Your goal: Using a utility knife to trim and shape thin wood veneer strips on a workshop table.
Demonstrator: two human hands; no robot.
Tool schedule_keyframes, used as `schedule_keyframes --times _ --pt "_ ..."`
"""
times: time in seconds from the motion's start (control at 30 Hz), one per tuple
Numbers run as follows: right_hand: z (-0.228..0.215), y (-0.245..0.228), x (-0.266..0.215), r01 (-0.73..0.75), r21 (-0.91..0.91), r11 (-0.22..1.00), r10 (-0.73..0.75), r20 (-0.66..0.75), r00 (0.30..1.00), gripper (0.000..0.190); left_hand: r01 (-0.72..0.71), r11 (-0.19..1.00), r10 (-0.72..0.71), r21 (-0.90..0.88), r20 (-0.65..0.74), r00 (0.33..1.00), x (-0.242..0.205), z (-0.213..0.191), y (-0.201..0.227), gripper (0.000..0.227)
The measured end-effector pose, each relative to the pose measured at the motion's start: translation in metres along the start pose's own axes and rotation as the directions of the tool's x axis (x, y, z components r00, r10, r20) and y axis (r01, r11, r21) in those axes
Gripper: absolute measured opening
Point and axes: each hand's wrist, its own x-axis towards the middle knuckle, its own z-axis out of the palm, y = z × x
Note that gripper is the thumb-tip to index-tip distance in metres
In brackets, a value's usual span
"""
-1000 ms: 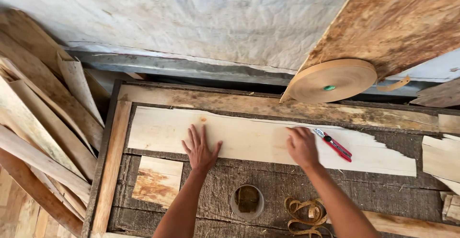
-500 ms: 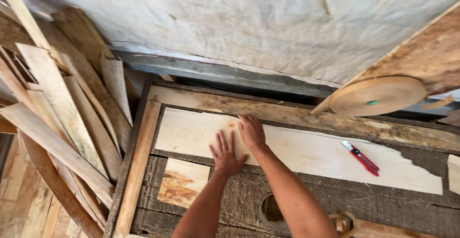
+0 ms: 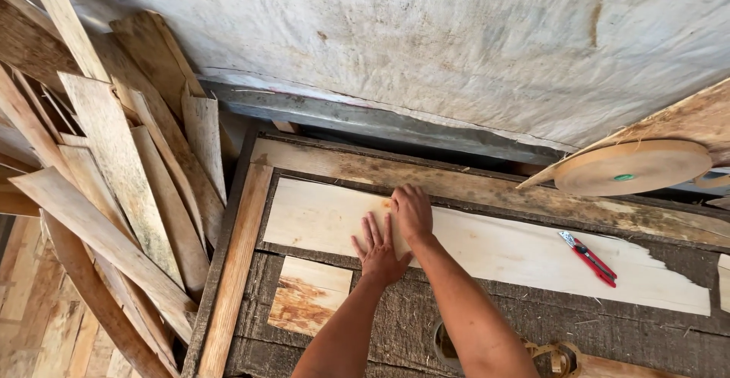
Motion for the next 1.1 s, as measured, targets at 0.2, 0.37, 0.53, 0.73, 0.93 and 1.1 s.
schedule_keyframes --times 0.2,0.37,0.53,0.73,0.93,1.1 --pt "-0.003 0.007 -0.003 0.21 -0.035 0.977 -0.213 -0.153 0.965 0.006 0.011 0.999 -0.011 -0.031 -0.008 1.0 -0.004 -0.004 0.003 0.113" --pt "-0.004 0.021 -0.001 0.197 0.029 0.98 -0.19 -0.152 0.97 0.006 0.016 0.999 -0.017 -0.049 -0.029 0.999 -0.006 -0.005 0.004 0.115" --pt "-0.017 0.047 -0.008 0.108 0.165 0.98 -0.088 -0.128 0.988 0.002 0.002 0.997 -0.008 -0.082 -0.068 0.998 -0.008 -0.004 0.006 0.116" --pt "-0.044 0.04 -0.015 0.206 -0.012 0.978 -0.199 -0.325 0.925 0.016 0.02 0.998 -0.025 -0.062 -0.085 0.996 -0.008 -0.004 0.008 0.117" --pt "-0.039 0.023 -0.005 0.211 0.059 0.976 -0.183 -0.311 0.933 0.02 0.03 0.999 -0.031 -0.026 -0.033 0.999 -0.005 -0.003 0.008 0.116" --pt "-0.047 0.009 0.009 0.212 0.159 0.964 -0.137 -0.384 0.913 0.014 0.031 0.999 -0.032 -0.034 -0.054 0.998 -0.003 0.001 0.006 0.117"
